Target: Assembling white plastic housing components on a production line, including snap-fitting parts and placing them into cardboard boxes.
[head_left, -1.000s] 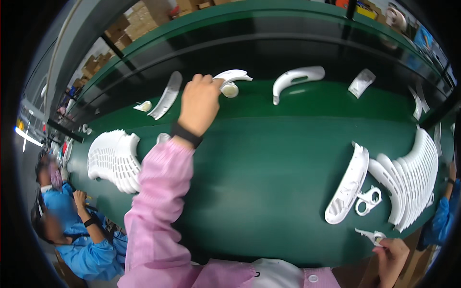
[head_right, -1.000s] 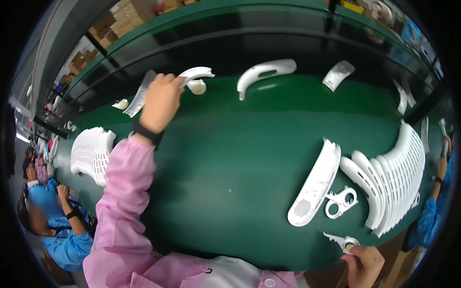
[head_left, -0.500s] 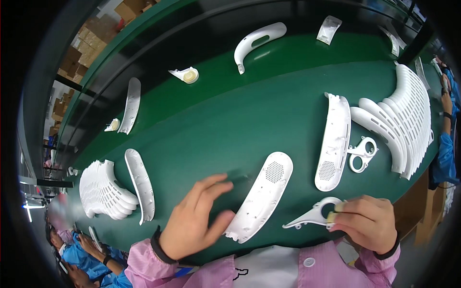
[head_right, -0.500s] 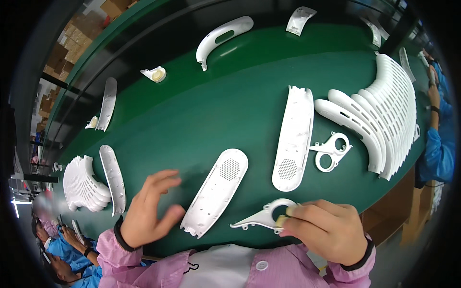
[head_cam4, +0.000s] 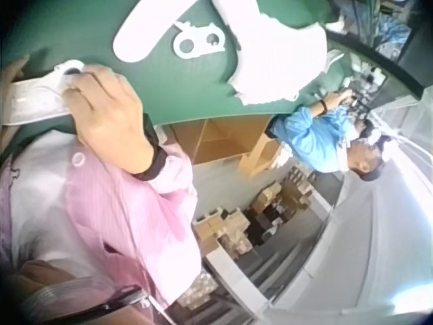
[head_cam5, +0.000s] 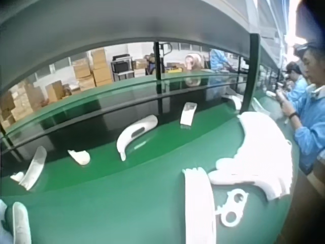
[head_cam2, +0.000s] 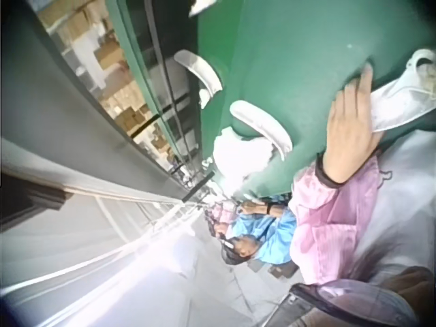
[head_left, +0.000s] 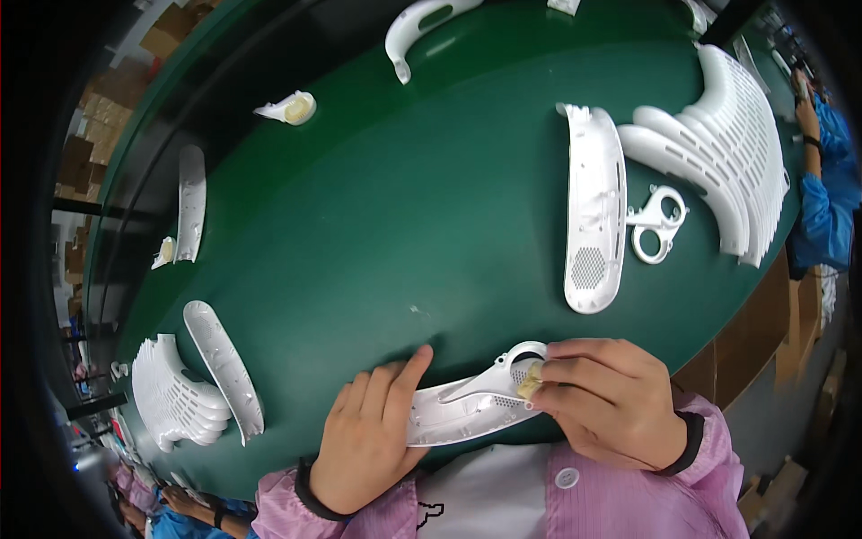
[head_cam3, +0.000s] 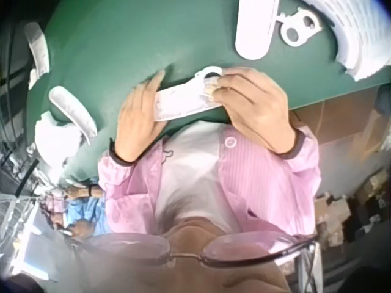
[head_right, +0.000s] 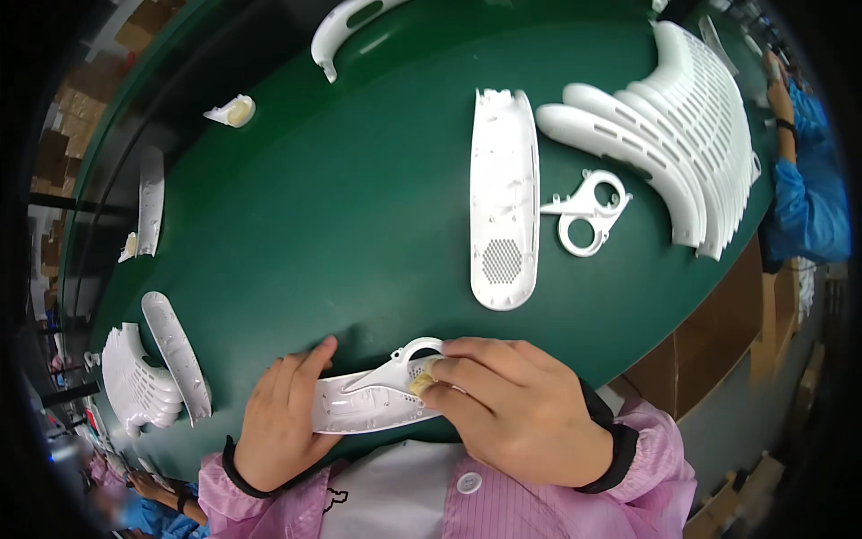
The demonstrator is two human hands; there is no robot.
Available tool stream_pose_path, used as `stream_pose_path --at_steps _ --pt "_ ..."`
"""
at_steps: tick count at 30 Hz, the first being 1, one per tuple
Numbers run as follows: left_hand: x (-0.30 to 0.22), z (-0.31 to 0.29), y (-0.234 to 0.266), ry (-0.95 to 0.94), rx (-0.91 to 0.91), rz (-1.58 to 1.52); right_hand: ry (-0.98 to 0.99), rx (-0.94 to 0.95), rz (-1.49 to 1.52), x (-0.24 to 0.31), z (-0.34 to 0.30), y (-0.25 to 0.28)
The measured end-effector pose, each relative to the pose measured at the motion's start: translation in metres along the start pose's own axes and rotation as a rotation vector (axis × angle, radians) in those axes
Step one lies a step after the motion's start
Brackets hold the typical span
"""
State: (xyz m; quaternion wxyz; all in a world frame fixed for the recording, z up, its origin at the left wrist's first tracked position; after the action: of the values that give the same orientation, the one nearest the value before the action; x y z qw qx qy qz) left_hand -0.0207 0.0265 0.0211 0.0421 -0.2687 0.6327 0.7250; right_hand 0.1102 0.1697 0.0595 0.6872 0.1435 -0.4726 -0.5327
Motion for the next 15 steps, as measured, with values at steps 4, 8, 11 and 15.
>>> stream_pose_path --at_steps 4,8,11,15 --pt "-0.006 -0.002 -0.001 -0.014 -0.164 0.009 -0.04 0.03 0.03 0.008 -0.008 -0.003" --pt "-0.007 -0.005 -0.005 -0.065 -0.149 0.014 -0.174 0.069 0.056 0.0 -0.017 -0.005" --pt "-0.009 -0.007 -0.008 -0.076 -0.056 0.018 -0.207 0.075 0.067 -0.001 -0.021 -0.006" --pt "-0.011 -0.006 -0.007 -0.094 -0.072 0.078 -0.208 0.156 0.023 0.001 -0.026 -0.012"
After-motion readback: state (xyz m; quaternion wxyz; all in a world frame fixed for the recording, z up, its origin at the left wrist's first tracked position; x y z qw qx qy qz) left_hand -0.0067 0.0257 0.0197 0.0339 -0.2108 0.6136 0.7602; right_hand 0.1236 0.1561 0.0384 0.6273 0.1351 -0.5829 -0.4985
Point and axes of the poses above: each hand's wrist, its own z-axis towards the middle knuckle, its own y-axis out of the back of the hand, x = y × z, the point moved 7 cm from there along z, towards the middle knuckle, and after that the axes turned 13 degrees about -x, right-handed, at the moved point
